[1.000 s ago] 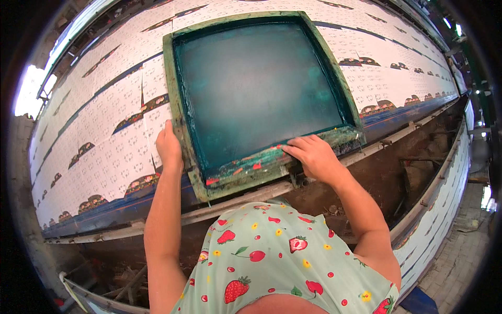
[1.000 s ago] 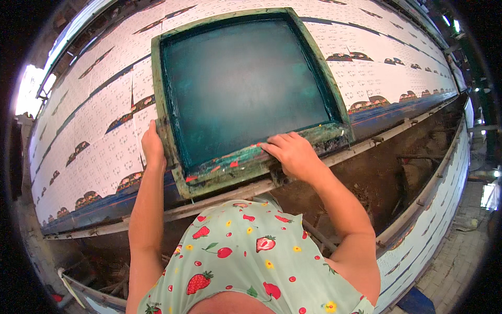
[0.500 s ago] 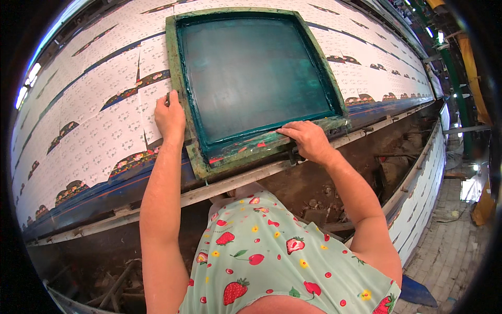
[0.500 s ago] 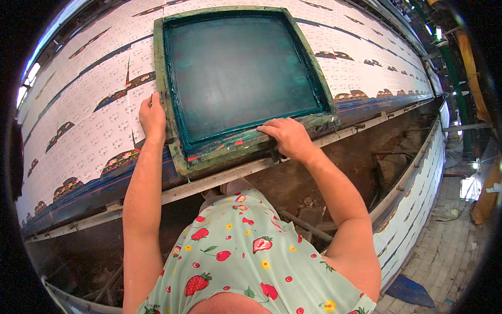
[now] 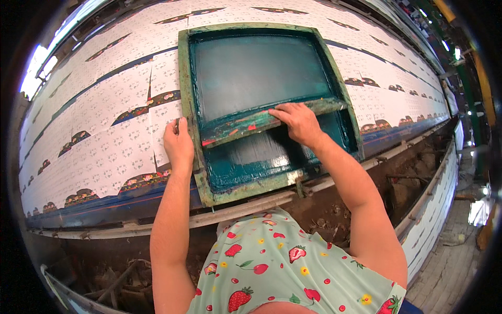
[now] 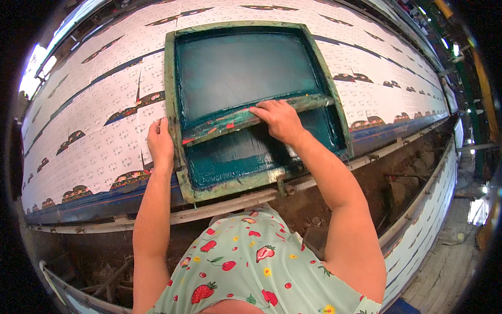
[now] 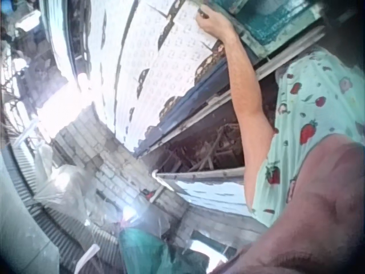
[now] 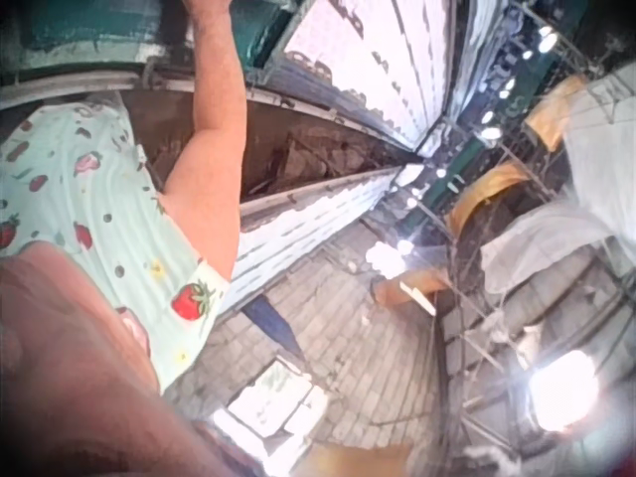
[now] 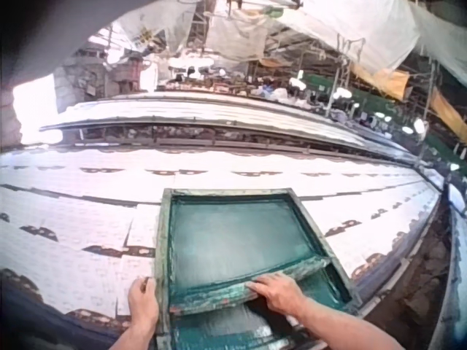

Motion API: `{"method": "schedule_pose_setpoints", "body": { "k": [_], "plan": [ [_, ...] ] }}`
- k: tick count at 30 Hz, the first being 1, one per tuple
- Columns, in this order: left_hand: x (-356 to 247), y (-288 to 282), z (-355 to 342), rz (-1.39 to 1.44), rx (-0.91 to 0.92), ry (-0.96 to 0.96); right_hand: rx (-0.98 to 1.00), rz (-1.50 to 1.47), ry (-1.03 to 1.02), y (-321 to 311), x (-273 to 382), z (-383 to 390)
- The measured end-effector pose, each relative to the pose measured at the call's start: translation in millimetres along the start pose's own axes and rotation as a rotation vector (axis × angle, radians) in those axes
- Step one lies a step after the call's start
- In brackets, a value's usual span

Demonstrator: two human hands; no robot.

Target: The person repeatedly places a green screen-printing frame onto a long fabric roll and uses a squeegee to pull ink across the mesh, then lifts the frame and repositions it further along the fabric. This cycle is repeated multiple times to apply a green pattern to the fabric.

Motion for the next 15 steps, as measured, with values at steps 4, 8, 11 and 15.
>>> {"method": "schedule_pose_setpoints", "body": {
  "k": [4,8,11,15],
  "plan": [
    [-16,-1,12,0.006,-0.005,-0.058,-0.005,-0.011,-0.005,26,-54,-51],
    [-13,-5,14,-0.06,-0.044,-0.087,0.013,0.009,0.036,46,-105,-108],
    [-20,-4,18,-0.141,-0.086,-0.1,0.048,0.044,0.059,61,-141,-147],
    [-23,-4,21,-0.136,-0.154,-0.108,0.065,0.079,0.099,82,-190,-193]
  ]
}}
Point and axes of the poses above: each hand's wrist, its own z-axis away from the middle knuckle, its own y-axis out of the palm, x = y × z, the point moved 3 cm from there along -z, towards the middle knuckle, and after that the axes turned 2 degrees about -y, right-handed, at the moved point
